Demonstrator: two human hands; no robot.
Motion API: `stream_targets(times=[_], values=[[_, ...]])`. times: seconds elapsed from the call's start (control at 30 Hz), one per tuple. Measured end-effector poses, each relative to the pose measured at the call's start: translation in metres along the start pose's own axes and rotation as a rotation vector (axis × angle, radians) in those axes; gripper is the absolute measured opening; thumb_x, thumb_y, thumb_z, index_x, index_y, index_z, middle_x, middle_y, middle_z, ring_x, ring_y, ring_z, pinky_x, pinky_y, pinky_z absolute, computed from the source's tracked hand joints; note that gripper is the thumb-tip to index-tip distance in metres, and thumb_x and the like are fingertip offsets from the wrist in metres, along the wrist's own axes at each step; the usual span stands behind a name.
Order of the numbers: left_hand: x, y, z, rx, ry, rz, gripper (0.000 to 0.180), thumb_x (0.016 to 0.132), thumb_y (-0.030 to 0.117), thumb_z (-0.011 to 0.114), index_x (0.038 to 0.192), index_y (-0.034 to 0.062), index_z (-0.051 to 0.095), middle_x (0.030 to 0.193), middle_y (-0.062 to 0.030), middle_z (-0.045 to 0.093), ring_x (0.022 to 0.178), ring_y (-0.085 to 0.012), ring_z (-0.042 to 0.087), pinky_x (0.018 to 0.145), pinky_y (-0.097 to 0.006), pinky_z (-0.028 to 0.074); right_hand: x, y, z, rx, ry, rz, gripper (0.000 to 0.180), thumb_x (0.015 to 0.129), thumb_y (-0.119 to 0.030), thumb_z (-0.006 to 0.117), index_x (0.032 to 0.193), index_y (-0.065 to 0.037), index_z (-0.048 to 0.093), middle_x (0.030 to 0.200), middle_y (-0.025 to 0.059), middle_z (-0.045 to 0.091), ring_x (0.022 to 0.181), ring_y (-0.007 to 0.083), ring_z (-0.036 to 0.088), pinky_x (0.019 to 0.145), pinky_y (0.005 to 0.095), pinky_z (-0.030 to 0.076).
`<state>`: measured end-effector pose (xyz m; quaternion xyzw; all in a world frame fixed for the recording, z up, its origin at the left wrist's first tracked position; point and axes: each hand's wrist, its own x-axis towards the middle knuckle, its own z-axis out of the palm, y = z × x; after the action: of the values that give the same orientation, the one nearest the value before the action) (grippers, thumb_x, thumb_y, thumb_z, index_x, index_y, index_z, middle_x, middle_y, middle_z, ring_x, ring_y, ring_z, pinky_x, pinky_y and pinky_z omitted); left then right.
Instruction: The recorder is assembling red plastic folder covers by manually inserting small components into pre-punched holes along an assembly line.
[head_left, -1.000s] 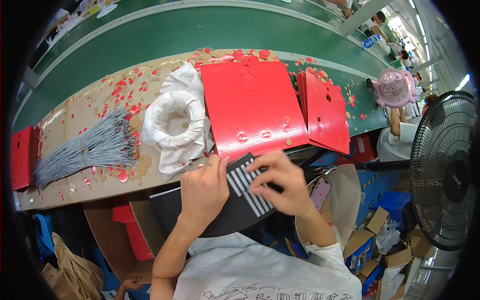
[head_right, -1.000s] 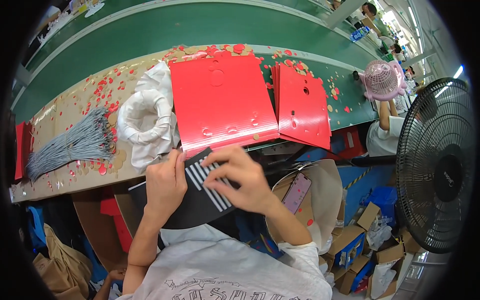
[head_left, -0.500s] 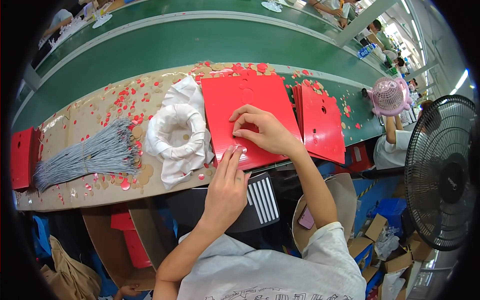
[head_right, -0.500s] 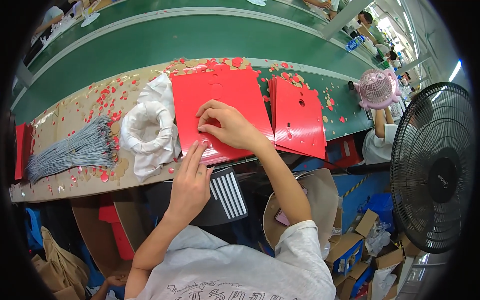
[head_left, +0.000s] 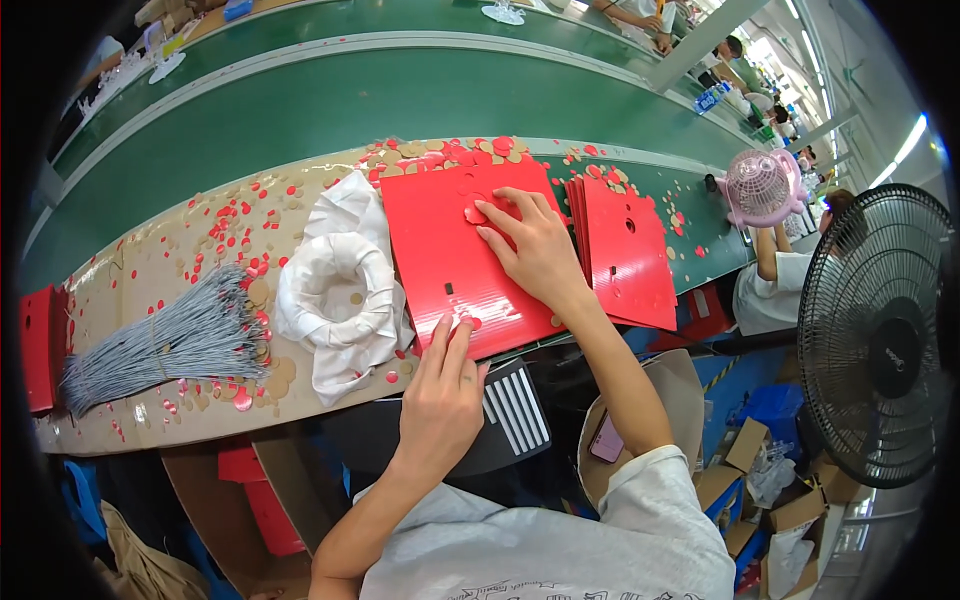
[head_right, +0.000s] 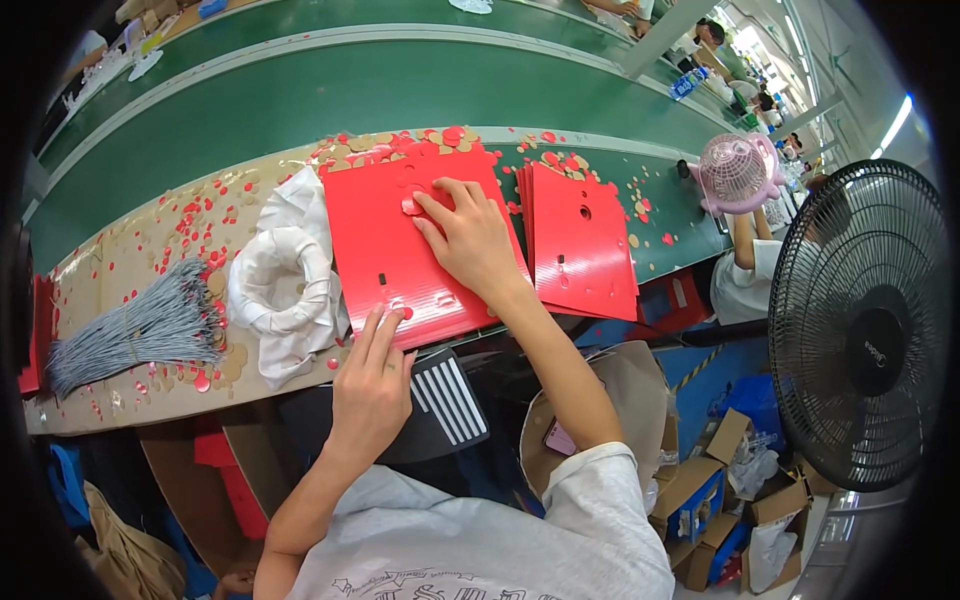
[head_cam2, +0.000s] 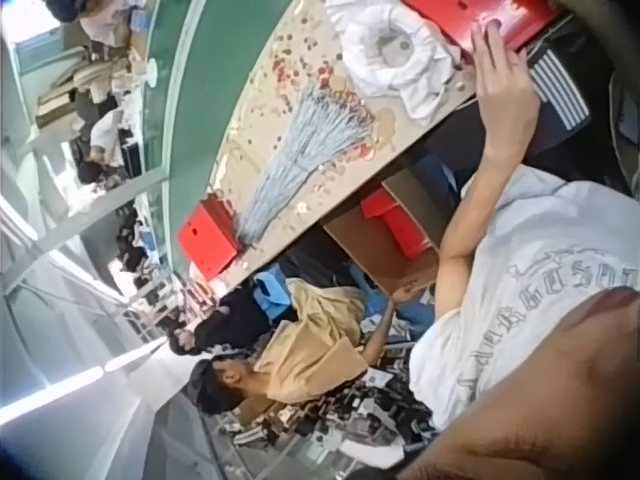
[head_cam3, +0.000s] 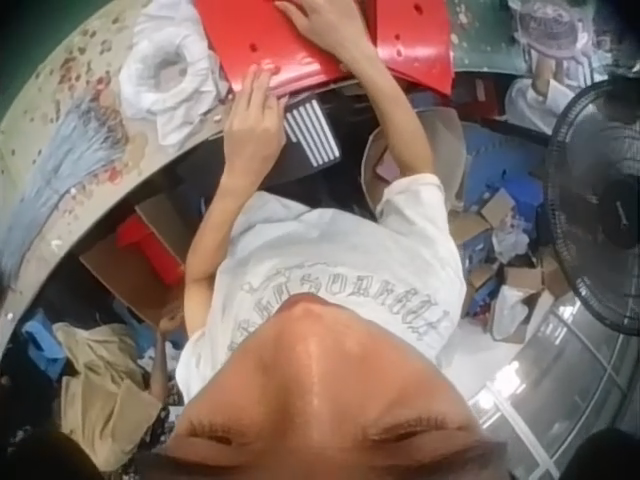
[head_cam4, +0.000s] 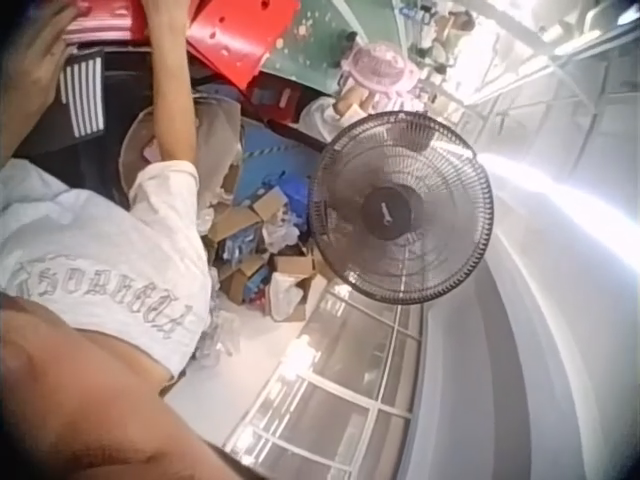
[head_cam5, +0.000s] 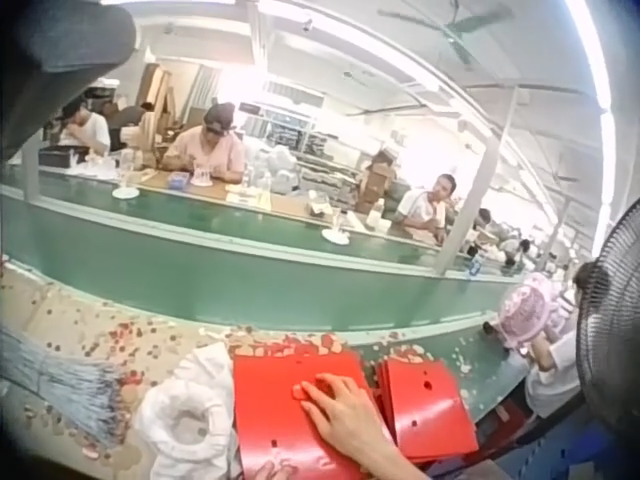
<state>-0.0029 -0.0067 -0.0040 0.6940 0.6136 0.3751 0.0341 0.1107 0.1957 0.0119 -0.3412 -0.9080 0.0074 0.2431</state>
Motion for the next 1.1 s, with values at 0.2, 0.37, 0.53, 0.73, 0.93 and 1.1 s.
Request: stream_targets(times=[0.2, 0.37, 0.53, 0.73, 0.93, 1.1], values=[[0.002, -0.001, 0.0, 0.018, -0.022, 0.005, 0.019, 0.086, 0.006, 0.07, 0.083, -0.012, 0.065, 0.13, -0.0235, 0.06, 0.129, -0.0403, 0.054, 0.1, -0.044, 0.051, 0.02, 0.008, 0.001, 0.031, -0.121, 0.081, 0.053, 0.092, -0.028, 0.07, 0.137, -0.003, 0.056, 0.129, 0.0141, 0.06, 0.119, 0.0319, 0.057, 0.101, 0.0441, 0.048], [0.0, 0.0, 0.002, 0.018, 0.006, 0.017, 0.017, 0.087, 0.004, 0.068, 0.088, -0.0126, 0.065, 0.13, -0.0225, 0.06, 0.128, -0.0401, 0.056, 0.1, -0.045, 0.051, 0.054, 0.043, 0.013, -0.165, -0.12, -0.216, 0.058, 0.095, -0.037, 0.066, 0.141, -0.004, 0.052, 0.127, 0.0171, 0.064, 0.119, 0.0347, 0.059, 0.108, 0.0463, 0.042], [-0.004, -0.001, 0.005, 0.061, 0.005, 0.023, 0.018, 0.088, 0.004, 0.067, 0.093, -0.0141, 0.066, 0.13, -0.0234, 0.06, 0.127, -0.0414, 0.056, 0.099, -0.045, 0.052, 0.069, 0.035, -0.003, -0.062, -0.189, -0.259, 0.05, 0.091, -0.032, 0.069, 0.132, -0.004, 0.062, 0.125, 0.0164, 0.063, 0.119, 0.0334, 0.058, 0.106, 0.0458, 0.043], [-0.004, 0.004, 0.008, 0.08, 0.055, 0.031, 0.018, 0.088, 0.003, 0.067, 0.092, -0.0141, 0.064, 0.13, -0.024, 0.059, 0.131, -0.0414, 0.053, 0.099, -0.045, 0.051, 0.09, 0.014, -0.051, -0.028, -0.072, -0.278, 0.048, 0.075, -0.014, 0.074, 0.12, -0.006, 0.06, 0.11, 0.0095, 0.063, 0.109, 0.0311, 0.059, 0.1, 0.0464, 0.045], [-0.011, 0.002, -0.013, -0.207, 0.155, 0.045, 0.014, 0.085, -0.001, 0.067, 0.078, -0.006, 0.056, 0.113, -0.0227, 0.062, 0.119, -0.0447, 0.06, 0.091, -0.048, 0.053, 0.099, 0.028, -0.109, -0.197, 0.17, -0.279, 0.042, 0.076, -0.011, 0.07, 0.118, -0.011, 0.064, 0.107, 0.0122, 0.066, 0.098, 0.0351, 0.065, 0.093, 0.0428, 0.052], [-0.024, 0.002, -0.039, -0.417, 0.167, -0.076, 0.007, 0.089, -0.004, 0.059, 0.082, -0.0042, 0.058, 0.089, -0.0166, 0.066, 0.073, -0.0336, 0.066, 0.063, -0.04, 0.05, 0.078, 0.126, -0.17, -0.167, 0.195, -0.009, 0.045, 0.077, -0.012, 0.069, 0.122, -0.008, 0.07, 0.101, 0.012, 0.07, 0.089, 0.0279, 0.069, 0.084, 0.0354, 0.057]])
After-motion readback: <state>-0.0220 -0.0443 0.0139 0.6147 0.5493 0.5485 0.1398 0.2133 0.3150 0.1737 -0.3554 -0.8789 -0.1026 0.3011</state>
